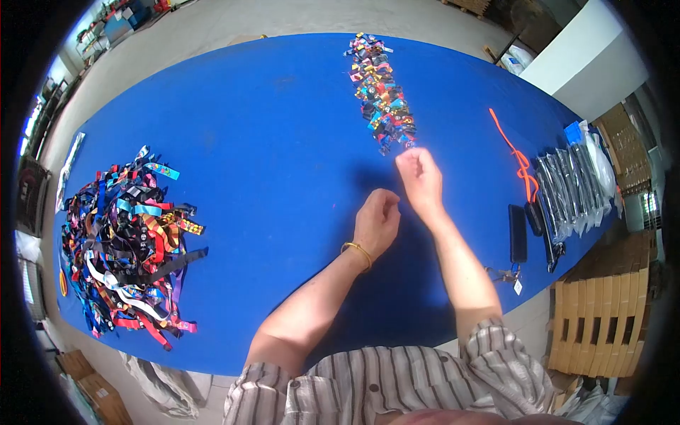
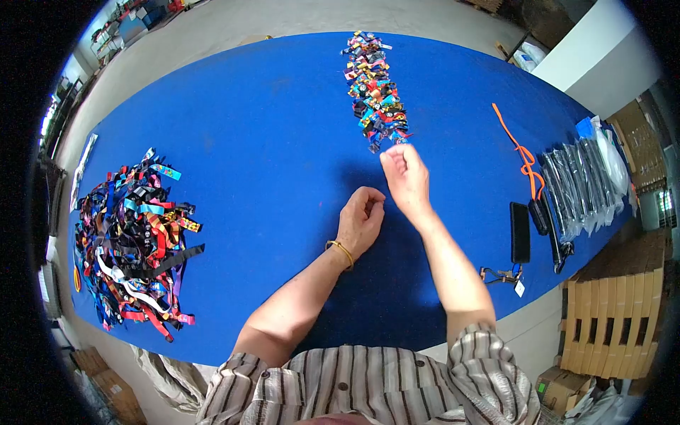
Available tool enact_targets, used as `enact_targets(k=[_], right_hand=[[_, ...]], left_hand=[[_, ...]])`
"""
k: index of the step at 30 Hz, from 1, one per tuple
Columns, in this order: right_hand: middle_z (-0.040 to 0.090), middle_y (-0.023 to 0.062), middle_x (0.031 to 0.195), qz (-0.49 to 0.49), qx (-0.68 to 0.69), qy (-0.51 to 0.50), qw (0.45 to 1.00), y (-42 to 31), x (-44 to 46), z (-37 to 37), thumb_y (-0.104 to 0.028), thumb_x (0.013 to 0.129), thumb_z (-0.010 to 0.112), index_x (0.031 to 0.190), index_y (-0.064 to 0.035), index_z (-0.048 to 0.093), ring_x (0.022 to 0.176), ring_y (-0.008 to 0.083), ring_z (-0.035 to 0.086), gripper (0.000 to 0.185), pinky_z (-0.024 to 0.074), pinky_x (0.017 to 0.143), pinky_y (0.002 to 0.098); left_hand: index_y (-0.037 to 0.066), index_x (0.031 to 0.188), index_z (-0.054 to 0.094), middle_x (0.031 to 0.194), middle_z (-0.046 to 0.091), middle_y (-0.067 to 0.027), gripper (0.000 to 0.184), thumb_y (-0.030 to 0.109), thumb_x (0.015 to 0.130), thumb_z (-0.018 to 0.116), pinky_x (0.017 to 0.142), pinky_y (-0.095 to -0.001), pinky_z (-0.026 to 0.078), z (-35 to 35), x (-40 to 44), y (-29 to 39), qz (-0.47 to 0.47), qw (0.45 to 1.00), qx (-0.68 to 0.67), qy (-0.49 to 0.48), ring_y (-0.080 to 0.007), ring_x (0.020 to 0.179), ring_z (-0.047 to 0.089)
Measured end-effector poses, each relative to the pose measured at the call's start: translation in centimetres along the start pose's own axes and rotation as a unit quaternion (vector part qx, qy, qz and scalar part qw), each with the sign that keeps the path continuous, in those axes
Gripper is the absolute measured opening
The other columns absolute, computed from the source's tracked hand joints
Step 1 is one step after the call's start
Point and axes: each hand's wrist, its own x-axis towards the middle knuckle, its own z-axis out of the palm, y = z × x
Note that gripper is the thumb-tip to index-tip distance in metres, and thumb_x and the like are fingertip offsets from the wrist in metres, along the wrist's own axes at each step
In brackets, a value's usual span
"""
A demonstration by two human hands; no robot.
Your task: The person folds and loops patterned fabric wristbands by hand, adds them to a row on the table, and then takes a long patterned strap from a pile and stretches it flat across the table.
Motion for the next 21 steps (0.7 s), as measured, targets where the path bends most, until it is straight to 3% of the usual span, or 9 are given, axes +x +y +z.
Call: enact_targets(k=[3,6,9,11,13,15,21], right_hand=[[0.062,-0.0048,0.082,0.094,0.121,-0.055,0.987,1.5,-2.9,0.9,-0.018,0.098,0.073,0.100,-0.0060,0.064,0.074,0.0032,0.054,0.015,0.0485,0.066,0.0236],[0.063,-0.0042,0.083,0.085,0.081,-0.052,0.992,1.1,-3.7,1.0,-0.019,0.098,0.073,0.101,-0.0061,0.064,0.075,0.0031,0.055,0.016,0.0480,0.067,0.0232],[0.065,-0.0034,0.086,0.090,0.132,-0.062,0.985,2.3,-3.5,1.1,-0.019,0.098,0.074,0.101,-0.0079,0.064,0.078,0.0038,0.057,0.015,0.0487,0.070,0.0229],[0.064,-0.0039,0.087,0.080,0.114,-0.056,0.989,3.3,-3.7,1.2,-0.018,0.098,0.074,0.101,-0.0087,0.064,0.079,0.0042,0.057,0.014,0.0488,0.071,0.0229],[0.063,-0.0047,0.086,0.074,0.127,-0.056,0.988,4.4,-3.5,1.5,-0.017,0.097,0.075,0.101,-0.0091,0.064,0.078,0.0042,0.056,0.013,0.0479,0.070,0.0226],[0.060,-0.0056,0.084,0.070,0.157,-0.061,0.983,4.5,-3.3,1.5,-0.015,0.098,0.074,0.100,-0.0087,0.063,0.076,0.0031,0.053,0.013,0.0453,0.066,0.0217],[0.057,-0.0071,0.078,0.071,0.182,-0.066,0.978,4.8,-3.3,1.6,-0.013,0.100,0.071,0.097,-0.0085,0.061,0.068,0.0004,0.047,0.011,0.0382,0.057,0.0207]], left_hand=[[0.002,0.103,0.063,0.087,0.066,-0.0100,0.009,0.001,0.094,0.061,0.071,-0.0313,0.053,-0.1,0.0,0.0,-0.008,1.000,0.000,0.006,-0.0150,0.079,0.064],[0.002,0.101,0.063,0.086,0.066,-0.0105,0.007,0.002,0.094,0.062,0.071,-0.0323,0.053,0.1,0.1,-0.3,-0.006,1.000,-0.003,0.011,-0.0167,0.078,0.064],[0.004,0.098,0.063,0.086,0.066,-0.0114,0.005,0.003,0.094,0.061,0.071,-0.0341,0.052,0.4,0.0,-0.3,-0.005,1.000,-0.003,0.024,-0.0191,0.077,0.064],[0.005,0.098,0.063,0.086,0.063,-0.0121,0.004,0.004,0.093,0.063,0.069,-0.0359,0.052,0.8,0.1,-1.5,0.049,0.998,0.007,0.042,-0.0207,0.074,0.062],[0.004,0.097,0.061,0.090,0.062,-0.0169,0.008,0.002,0.090,0.060,0.073,-0.0428,0.051,0.7,0.1,-1.4,0.104,0.993,0.022,0.054,-0.0349,0.080,0.062],[0.005,0.096,0.060,0.091,0.062,-0.0184,0.007,0.005,0.090,0.057,0.077,-0.0479,0.050,0.6,0.2,-1.2,0.066,0.996,0.049,0.037,-0.0409,0.086,0.061],[0.005,0.090,0.054,0.086,0.059,-0.0155,0.006,0.003,0.086,0.057,0.074,-0.0455,0.050,0.0,-0.1,-0.7,0.035,0.999,-0.020,0.024,-0.0358,0.081,0.060]])
